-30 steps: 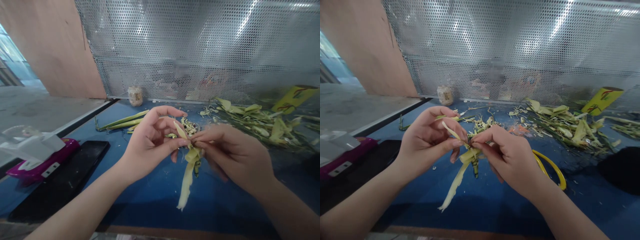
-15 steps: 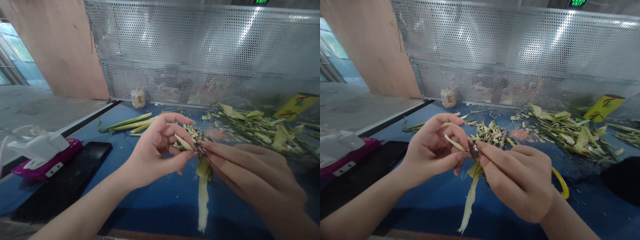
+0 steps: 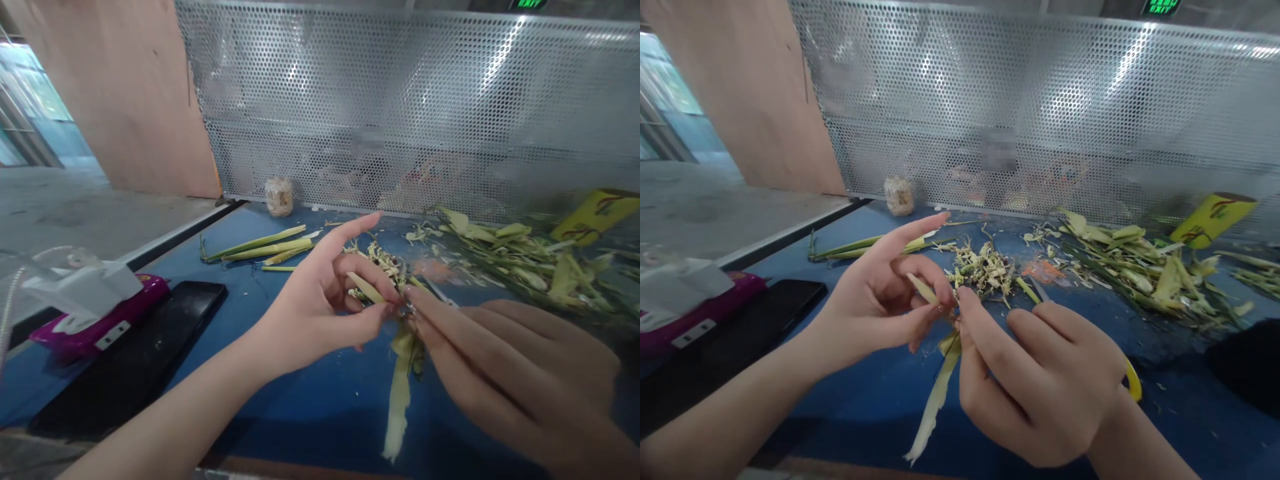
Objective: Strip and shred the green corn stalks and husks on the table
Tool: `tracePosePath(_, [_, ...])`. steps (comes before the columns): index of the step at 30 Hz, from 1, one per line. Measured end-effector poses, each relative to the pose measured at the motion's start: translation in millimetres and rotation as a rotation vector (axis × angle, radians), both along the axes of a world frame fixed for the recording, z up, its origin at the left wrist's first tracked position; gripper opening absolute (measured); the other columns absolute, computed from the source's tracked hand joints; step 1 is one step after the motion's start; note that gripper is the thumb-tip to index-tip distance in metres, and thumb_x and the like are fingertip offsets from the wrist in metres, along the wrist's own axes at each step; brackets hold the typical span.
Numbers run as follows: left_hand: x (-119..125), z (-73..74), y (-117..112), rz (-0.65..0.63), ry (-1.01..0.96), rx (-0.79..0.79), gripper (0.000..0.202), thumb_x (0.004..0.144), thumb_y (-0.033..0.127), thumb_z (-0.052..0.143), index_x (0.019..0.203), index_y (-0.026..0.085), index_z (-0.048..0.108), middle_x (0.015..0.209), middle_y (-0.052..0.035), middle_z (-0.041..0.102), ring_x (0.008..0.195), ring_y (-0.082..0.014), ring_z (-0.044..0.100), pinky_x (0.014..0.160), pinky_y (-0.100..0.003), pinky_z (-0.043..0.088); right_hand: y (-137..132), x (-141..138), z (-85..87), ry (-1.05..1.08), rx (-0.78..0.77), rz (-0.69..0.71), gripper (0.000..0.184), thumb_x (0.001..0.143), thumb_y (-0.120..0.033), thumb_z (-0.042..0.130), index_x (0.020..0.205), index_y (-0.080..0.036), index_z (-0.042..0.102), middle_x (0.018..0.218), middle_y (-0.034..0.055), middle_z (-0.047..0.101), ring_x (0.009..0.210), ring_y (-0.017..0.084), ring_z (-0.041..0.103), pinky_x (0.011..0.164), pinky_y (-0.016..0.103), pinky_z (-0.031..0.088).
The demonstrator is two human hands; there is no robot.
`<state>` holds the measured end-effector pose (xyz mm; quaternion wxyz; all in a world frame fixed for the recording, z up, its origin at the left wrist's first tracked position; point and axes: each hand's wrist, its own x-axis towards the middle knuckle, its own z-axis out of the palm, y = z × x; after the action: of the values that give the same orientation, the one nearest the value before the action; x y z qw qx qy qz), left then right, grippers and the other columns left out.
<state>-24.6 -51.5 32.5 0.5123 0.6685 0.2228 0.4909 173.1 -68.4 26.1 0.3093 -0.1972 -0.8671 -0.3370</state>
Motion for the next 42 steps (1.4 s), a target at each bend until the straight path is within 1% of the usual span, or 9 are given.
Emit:
tracePosePath(6, [0, 0.8, 0, -0.021, -0.031, -0.050, 0.076, 0.069, 0.020, 0.062, 0.132, 0.030, 0.021, 0.071, 0.0018, 0.061, 0.042, -0.0065, 0.052, 0.037, -0.018, 0.045, -4, -2, 1.0, 0.011, -0.014, -0.040, 0.020, 0.081, -0.018, 0.046, 0.086, -0.030, 0.060, 0.098, -0.0006, 0.066, 0.060, 0.014, 0.059, 0.049, 0.030, 0.044])
tracePosePath(9, [0, 1.6, 0, -0.027, -0.022, -0.074, 0.079, 0.069, 0.016, 0.061, 0.134, 0.030, 0.017, 0.074, 0.0004, 0.062, 0.049, -0.0095, 0.056, 0.037, -0.018, 0.046, -8, -6, 0.1, 0.048, -0.029, -0.052, 0.020, 0.083, -0.019, 0.043, 0.084, -0.028, 0.060, 0.098, 0.0005, 0.066, 0.060, 0.015, 0.058, 0.052, 0.032, 0.043])
tracePosePath(12, [-1, 1.4, 0, -0.022, -0.006, -0.085, 0.083, 0.069, 0.013, 0.060, 0.135, 0.031, 0.012, 0.079, -0.0014, 0.064, 0.056, -0.0123, 0.059, 0.036, -0.017, 0.045, -12, -10, -1.2, 0.121, -0.120, -0.084, 0.020, 0.084, -0.022, 0.041, 0.081, -0.028, 0.060, 0.098, 0.0011, 0.066, 0.061, 0.015, 0.058, 0.055, 0.033, 0.042])
tracePosePath(17, [-3, -0.6, 1, -0.047, 0.049, -0.098, 0.083, 0.071, 0.014, 0.058, 0.135, 0.034, 0.008, 0.080, -0.0011, 0.065, 0.043, -0.0075, 0.053, 0.035, -0.019, 0.045, -12, -12, -2.3, 0.164, -0.207, -0.059, 0.019, 0.084, -0.023, 0.042, 0.080, -0.028, 0.059, 0.099, 0.0008, 0.066, 0.061, 0.015, 0.058, 0.055, 0.032, 0.041])
tracePosePath(22, [-4, 0.3, 1, -0.057, 0.053, -0.070, 0.088, 0.073, 0.014, 0.057, 0.134, 0.037, -0.003, 0.079, -0.0003, 0.064, 0.045, -0.0092, 0.056, 0.034, -0.018, 0.044, -8, -10, -3.2, 0.121, -0.096, -0.014, 0.018, 0.083, -0.018, 0.044, 0.078, -0.027, 0.059, 0.096, 0.0004, 0.067, 0.060, 0.014, 0.058, 0.057, 0.032, 0.043])
tracePosePath(28, [-4, -0.1, 1, -0.067, 0.093, -0.027, 0.088, 0.074, 0.013, 0.054, 0.133, 0.038, -0.007, 0.076, 0.0023, 0.062, 0.048, -0.0097, 0.057, 0.033, -0.016, 0.043, -2, -5, 3.1, -0.038, 0.016, 0.090, 0.022, 0.084, -0.018, 0.040, 0.079, -0.025, 0.060, 0.094, 0.0015, 0.067, 0.059, 0.012, 0.058, 0.057, 0.029, 0.045])
tracePosePath(35, [-2, 1.4, -3, -0.019, 0.107, 0.012, 0.088, 0.072, 0.012, 0.056, 0.133, 0.039, -0.001, 0.080, 0.0025, 0.061, 0.048, -0.0078, 0.056, 0.034, -0.015, 0.046, -3, -5, 0.6, -0.013, -0.021, 0.088, 0.020, 0.084, -0.016, 0.040, 0.081, -0.023, 0.058, 0.106, 0.0036, 0.063, 0.062, 0.012, 0.059, 0.062, 0.030, 0.045])
tracePosePath(38, [-1, 1.5, -3, -0.025, 0.092, 0.002, 0.087, 0.072, 0.011, 0.056, 0.133, 0.038, 0.000, 0.079, 0.0020, 0.059, 0.057, -0.0110, 0.059, 0.040, -0.017, 0.051, -3, -5, -0.7, 0.057, -0.048, 0.068, 0.020, 0.084, -0.017, 0.041, 0.081, -0.025, 0.059, 0.105, 0.0024, 0.063, 0.063, 0.013, 0.059, 0.061, 0.030, 0.044])
tracePosePath(42, [0, -0.4, -2, -0.044, 0.062, -0.017, 0.083, 0.071, 0.011, 0.056, 0.133, 0.036, 0.005, 0.080, 0.0012, 0.057, 0.069, -0.0142, 0.060, 0.045, -0.019, 0.054, 0, -3, 2.4, -0.005, -0.007, 0.094, 0.015, 0.080, -0.015, 0.049, 0.081, -0.024, 0.061, 0.108, 0.0029, 0.062, 0.061, 0.012, 0.058, 0.056, 0.028, 0.044])
